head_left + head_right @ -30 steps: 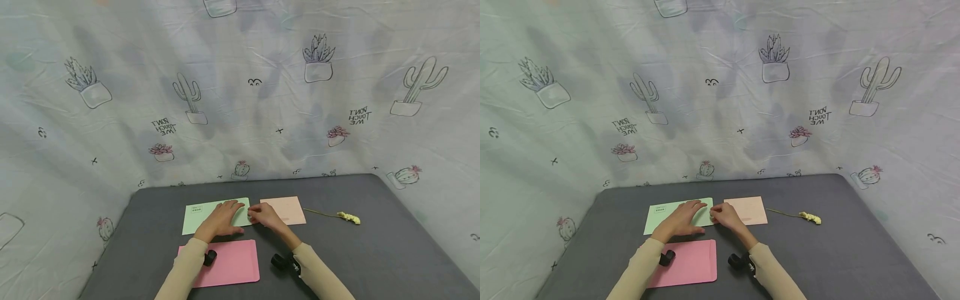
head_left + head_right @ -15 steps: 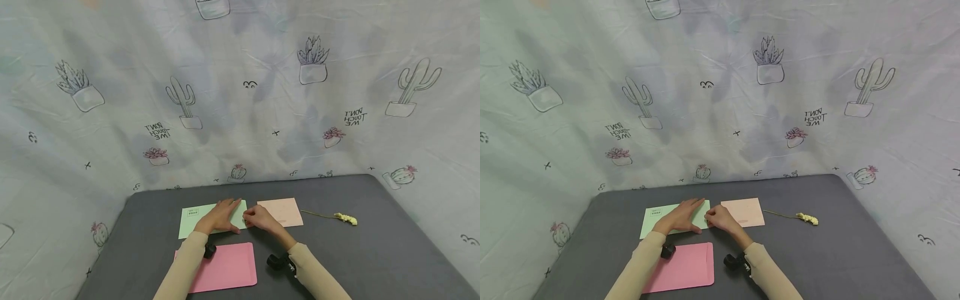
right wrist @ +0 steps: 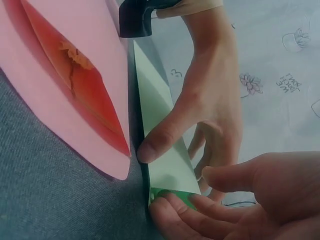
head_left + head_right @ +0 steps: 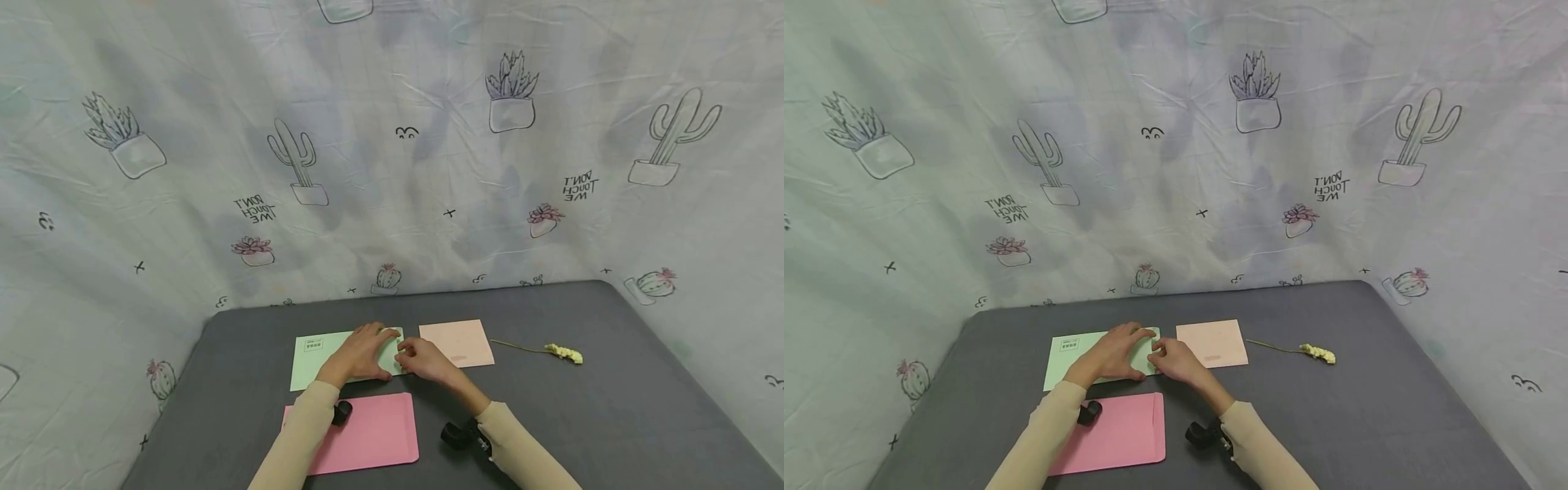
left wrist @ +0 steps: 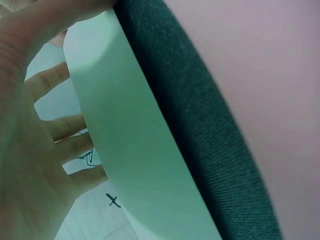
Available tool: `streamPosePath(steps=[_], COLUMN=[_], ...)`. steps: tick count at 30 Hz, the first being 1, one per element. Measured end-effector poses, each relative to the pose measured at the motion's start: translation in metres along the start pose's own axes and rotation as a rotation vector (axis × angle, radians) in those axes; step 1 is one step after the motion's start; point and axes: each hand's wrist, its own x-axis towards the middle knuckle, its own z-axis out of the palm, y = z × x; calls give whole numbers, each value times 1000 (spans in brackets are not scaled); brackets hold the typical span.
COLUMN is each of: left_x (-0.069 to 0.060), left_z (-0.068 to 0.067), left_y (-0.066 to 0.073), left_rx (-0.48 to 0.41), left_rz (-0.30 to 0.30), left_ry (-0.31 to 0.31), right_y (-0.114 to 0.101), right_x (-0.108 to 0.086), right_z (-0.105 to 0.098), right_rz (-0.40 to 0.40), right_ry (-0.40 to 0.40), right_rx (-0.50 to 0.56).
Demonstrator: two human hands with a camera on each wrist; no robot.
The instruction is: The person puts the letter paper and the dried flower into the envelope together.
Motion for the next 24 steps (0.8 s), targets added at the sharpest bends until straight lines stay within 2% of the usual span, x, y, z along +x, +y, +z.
streamPosePath(steps=[6, 9, 12, 15, 18, 20, 24], left_x=[-2, -3, -3, -3, -3, -3, -2], left_z=[2, 2, 2, 2, 2, 2, 2], left_y=[1, 2, 3, 3, 3, 3, 3], left_rx=[-12, -16, -18, -20, -23, -15, 4], left_rz=[-7, -18, -26, -31, -29, -21, 0], left_ry=[-28, -46, -52, -56, -49, -39, -15], right_y=[0, 3, 8, 15, 23, 30, 48], right_x=[-3, -4, -5, -6, -7, -8, -10], right_z=[-1, -3, -9, -24, -45, -61, -91], right_rz=[6, -33, -94, -148, -164, -146, -101], right_ry=[-17, -19, 25, 117, 199, 232, 249], right_rx=[9, -8, -71, -173, -262, -294, -359])
